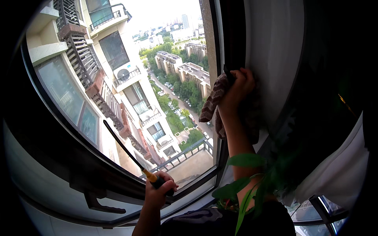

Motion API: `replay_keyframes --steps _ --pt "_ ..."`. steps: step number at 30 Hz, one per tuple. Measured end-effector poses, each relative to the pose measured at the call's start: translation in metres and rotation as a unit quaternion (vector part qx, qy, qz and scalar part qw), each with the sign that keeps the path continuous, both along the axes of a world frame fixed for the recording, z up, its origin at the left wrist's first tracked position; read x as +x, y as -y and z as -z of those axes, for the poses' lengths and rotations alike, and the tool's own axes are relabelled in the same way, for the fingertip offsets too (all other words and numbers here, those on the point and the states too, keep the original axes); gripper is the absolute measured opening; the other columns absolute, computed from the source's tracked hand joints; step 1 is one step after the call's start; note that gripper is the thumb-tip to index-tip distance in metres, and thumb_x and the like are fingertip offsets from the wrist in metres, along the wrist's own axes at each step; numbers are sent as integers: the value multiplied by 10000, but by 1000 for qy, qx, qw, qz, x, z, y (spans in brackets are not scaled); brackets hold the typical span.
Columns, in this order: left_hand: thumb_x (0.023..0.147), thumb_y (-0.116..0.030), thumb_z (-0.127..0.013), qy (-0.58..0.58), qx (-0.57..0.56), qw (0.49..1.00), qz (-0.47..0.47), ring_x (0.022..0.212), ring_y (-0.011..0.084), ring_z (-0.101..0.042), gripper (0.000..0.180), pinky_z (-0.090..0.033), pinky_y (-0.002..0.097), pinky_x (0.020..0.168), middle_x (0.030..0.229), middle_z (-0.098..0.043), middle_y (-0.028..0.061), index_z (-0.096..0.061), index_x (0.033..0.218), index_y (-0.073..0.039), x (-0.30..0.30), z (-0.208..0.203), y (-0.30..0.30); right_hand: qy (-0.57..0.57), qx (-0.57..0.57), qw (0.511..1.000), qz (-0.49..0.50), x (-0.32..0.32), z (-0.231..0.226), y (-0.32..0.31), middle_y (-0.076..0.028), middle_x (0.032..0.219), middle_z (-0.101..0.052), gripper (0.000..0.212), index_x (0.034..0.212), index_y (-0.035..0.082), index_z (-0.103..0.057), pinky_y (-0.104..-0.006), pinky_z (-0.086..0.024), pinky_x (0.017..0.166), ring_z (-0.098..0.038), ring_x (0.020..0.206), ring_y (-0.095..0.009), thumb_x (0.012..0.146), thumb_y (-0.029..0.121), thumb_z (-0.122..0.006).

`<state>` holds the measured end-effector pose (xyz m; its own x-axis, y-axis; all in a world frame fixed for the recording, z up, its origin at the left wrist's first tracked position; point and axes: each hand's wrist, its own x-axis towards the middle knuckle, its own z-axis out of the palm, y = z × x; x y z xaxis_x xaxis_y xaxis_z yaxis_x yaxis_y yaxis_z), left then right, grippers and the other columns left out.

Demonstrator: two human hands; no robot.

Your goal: The person uses a screwdriver to work on a window frame's track and hardware, then wipes the frame with a cloth.

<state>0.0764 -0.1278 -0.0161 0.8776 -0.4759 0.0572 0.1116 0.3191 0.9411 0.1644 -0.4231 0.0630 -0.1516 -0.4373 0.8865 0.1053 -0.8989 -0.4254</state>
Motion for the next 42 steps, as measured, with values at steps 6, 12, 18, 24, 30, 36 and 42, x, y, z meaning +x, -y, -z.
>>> replay_keyframes --steps 6,12,18,24,30,36,42 --pt "722 -26 -563 1 16 1000 7 535 196 -560 83 -510 360 638 658 -534 87 -484 746 -30 11 3 9 -19 92 989 -110 2 48 9 -122 1100 -430 180 951 55 -531 -331 -309 932 -395 1044 -259 775 18 -529" --pt "716 -2 -621 -1 -32 999 28 576 180 -580 118 -511 335 640 669 -558 88 -504 729 -10 13 0 13 -41 191 964 -180 -10 114 -1 -121 1082 -428 179 941 35 -521 -326 -325 915 -403 1021 -238 764 27 -548" --pt "731 -7 -616 10 -33 998 61 587 172 -582 112 -509 317 644 672 -557 82 -504 740 -12 9 -3 13 -65 267 925 -263 -18 164 3 -108 1039 -418 196 989 12 -467 -296 -342 886 -429 957 -204 797 49 -480" --pt "718 -52 -624 22 15 999 38 557 192 -579 135 -509 346 644 673 -542 86 -500 761 -18 -2 10 -6 89 176 949 -246 -43 91 -23 -109 1094 -405 199 998 57 -456 -320 -310 933 -407 1039 -211 805 10 -457" --pt "747 -33 -634 -1 -32 998 51 596 133 -574 112 -480 253 607 656 -565 56 -523 746 -22 -9 7 -2 139 -161 976 -42 -56 -91 -1 -159 1215 -372 374 1107 33 -456 -372 -301 983 -401 1125 -301 750 1 -567" --pt "769 -51 -646 8 -30 996 86 621 128 -580 128 -478 256 599 684 -583 66 -523 771 -15 -4 14 2 35 -228 969 -85 4 -75 34 -190 1266 -374 352 1122 2 -460 -371 -283 1011 -368 1189 -325 779 -4 -538" --pt "781 -68 -647 -1 -21 996 81 645 132 -587 137 -481 260 609 702 -579 59 -520 794 -20 -3 16 1 9 -157 983 -93 13 -1 22 -167 1268 -367 244 1083 -3 -480 -331 -289 1003 -363 1191 -269 839 8 -479"
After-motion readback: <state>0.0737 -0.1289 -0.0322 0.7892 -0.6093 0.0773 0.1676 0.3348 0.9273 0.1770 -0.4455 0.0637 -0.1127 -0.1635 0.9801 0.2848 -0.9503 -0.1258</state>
